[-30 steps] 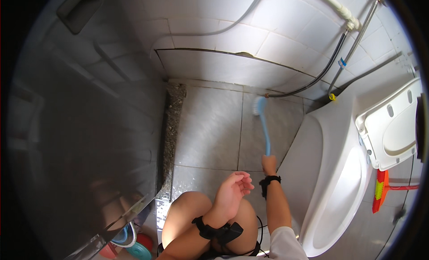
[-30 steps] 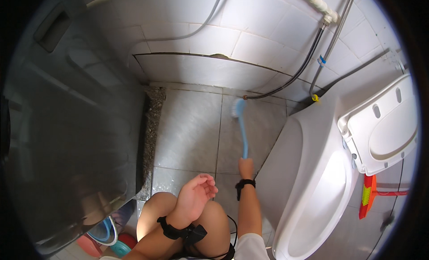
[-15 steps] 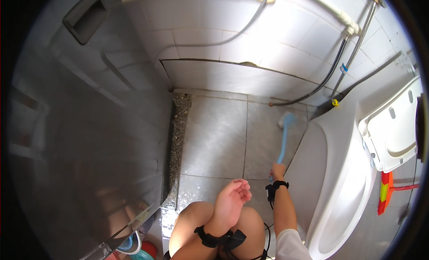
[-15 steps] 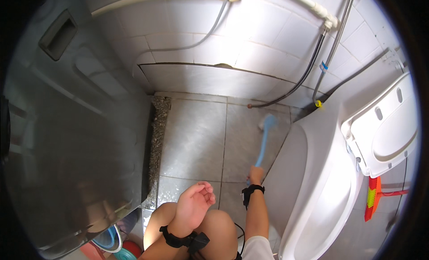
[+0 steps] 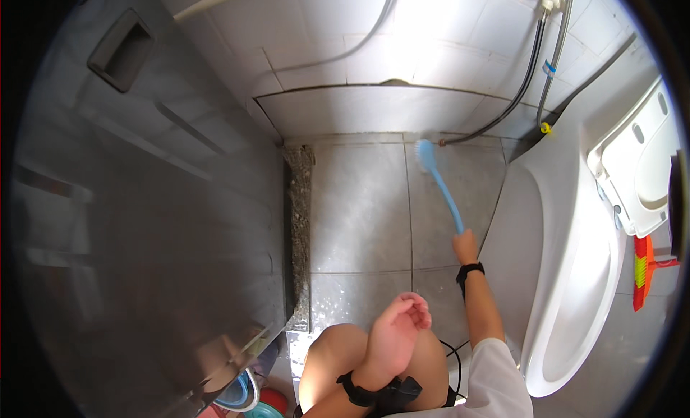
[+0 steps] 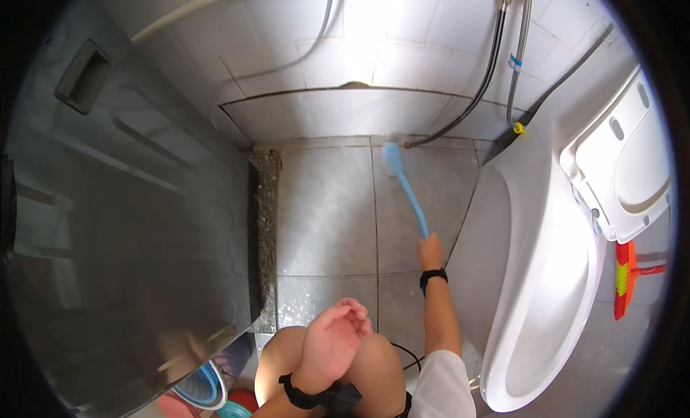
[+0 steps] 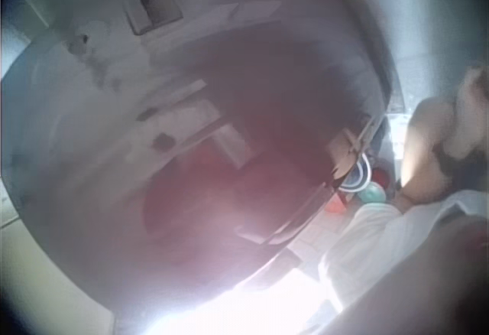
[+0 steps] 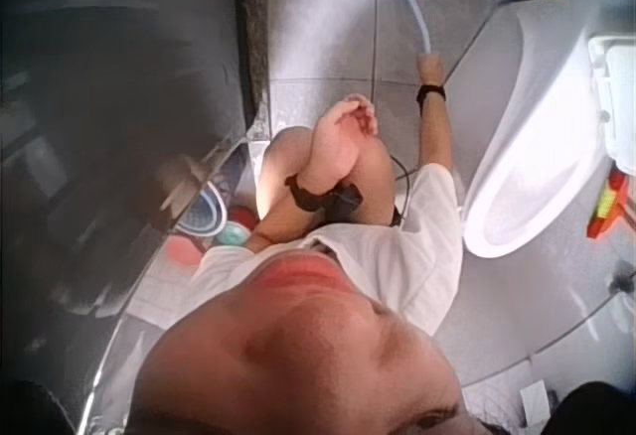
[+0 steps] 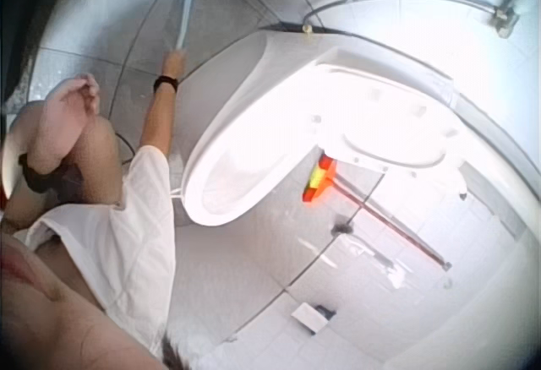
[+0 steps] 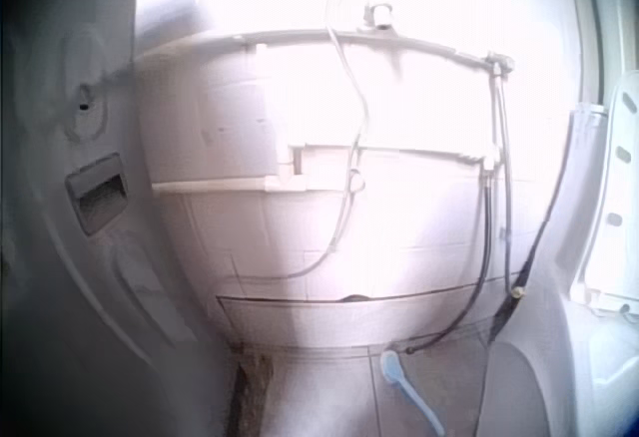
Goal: The person cleans the bathroom floor and surfaces using a brush and water, moving items aside and scrubbing different areas including around the toilet and near a washing machine.
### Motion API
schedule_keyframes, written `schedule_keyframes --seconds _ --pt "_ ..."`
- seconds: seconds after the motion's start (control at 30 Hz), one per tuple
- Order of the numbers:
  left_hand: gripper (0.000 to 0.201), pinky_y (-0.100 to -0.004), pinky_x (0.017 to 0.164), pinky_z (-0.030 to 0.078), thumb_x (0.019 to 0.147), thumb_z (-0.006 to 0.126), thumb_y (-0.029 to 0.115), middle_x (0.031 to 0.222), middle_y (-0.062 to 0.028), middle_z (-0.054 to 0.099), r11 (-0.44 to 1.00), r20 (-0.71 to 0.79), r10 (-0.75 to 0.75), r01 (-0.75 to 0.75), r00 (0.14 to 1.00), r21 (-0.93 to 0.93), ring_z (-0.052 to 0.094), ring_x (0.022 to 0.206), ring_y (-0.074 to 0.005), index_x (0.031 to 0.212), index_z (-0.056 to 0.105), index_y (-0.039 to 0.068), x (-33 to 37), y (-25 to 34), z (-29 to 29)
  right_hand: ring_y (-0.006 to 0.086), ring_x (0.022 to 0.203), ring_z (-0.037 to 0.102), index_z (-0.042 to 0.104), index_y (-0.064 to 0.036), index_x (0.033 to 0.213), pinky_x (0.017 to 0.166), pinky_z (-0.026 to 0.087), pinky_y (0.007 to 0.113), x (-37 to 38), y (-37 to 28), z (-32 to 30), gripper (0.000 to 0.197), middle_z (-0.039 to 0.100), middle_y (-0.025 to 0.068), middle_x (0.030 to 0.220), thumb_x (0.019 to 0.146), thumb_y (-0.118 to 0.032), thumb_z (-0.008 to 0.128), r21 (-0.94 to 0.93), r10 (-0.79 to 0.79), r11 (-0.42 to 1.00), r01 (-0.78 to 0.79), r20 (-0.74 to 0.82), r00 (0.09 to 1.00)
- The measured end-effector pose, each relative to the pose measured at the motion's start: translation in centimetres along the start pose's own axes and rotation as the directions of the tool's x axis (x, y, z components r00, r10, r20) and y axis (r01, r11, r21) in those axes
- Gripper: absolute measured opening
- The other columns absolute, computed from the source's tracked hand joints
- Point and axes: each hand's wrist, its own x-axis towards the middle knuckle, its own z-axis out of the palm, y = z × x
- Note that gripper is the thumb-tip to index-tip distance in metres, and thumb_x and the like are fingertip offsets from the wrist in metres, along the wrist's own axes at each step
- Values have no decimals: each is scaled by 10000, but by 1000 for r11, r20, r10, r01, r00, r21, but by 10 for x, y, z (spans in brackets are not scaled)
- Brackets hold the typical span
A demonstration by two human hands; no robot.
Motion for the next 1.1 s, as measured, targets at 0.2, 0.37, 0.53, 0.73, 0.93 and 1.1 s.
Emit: schedule_keyframes --seconds 0.2,0.37,0.53,0.73,0.93,1.1 --pt "112 -275 677 342 763 399 109 754 -74 466 997 28 -46 44 999 60 433 699 -185 810 454 23 -4 -14 -3 279 471 539 479 69 717 403 403 374 29 -5 -10 150 498 183 546 704 -73 432 353 418 842 -409 53 907" --pt "112 -276 681 337 763 405 118 747 -69 467 999 3 -5 5 1000 35 432 702 -183 804 454 27 -5 -3 -8 221 330 451 449 50 573 296 321 345 -61 -3 7 221 432 99 426 699 -129 477 265 227 923 -278 210 951" --pt "95 -286 659 347 753 420 123 707 -54 477 999 -42 24 -23 999 23 443 675 -184 765 464 39 9 -4 -2 225 328 453 449 50 520 304 329 346 -100 15 -1 248 465 122 440 694 -125 474 437 398 775 -457 225 889" --pt "88 -273 656 354 757 415 101 692 -39 484 983 -82 81 -66 993 171 443 664 -156 773 478 42 38 -12 6 274 501 551 492 56 616 427 393 362 -209 96 -25 223 504 148 506 690 -154 505 31 474 871 -490 212 855" --pt "116 -273 757 343 758 387 44 899 -85 482 170 598 620 -831 508 529 436 828 -160 840 465 19 60 -90 39 379 697 557 556 59 750 584 446 393 -338 123 -98 289 549 272 721 687 -213 483 -32 631 758 -652 291 719" --pt "199 -322 891 259 726 405 8 1004 -123 439 169 891 303 -940 337 298 385 983 -204 920 445 1 -14 -163 63 341 670 565 559 51 770 602 459 396 -478 177 -110 269 565 231 728 699 -197 481 -165 778 624 -764 48 626"
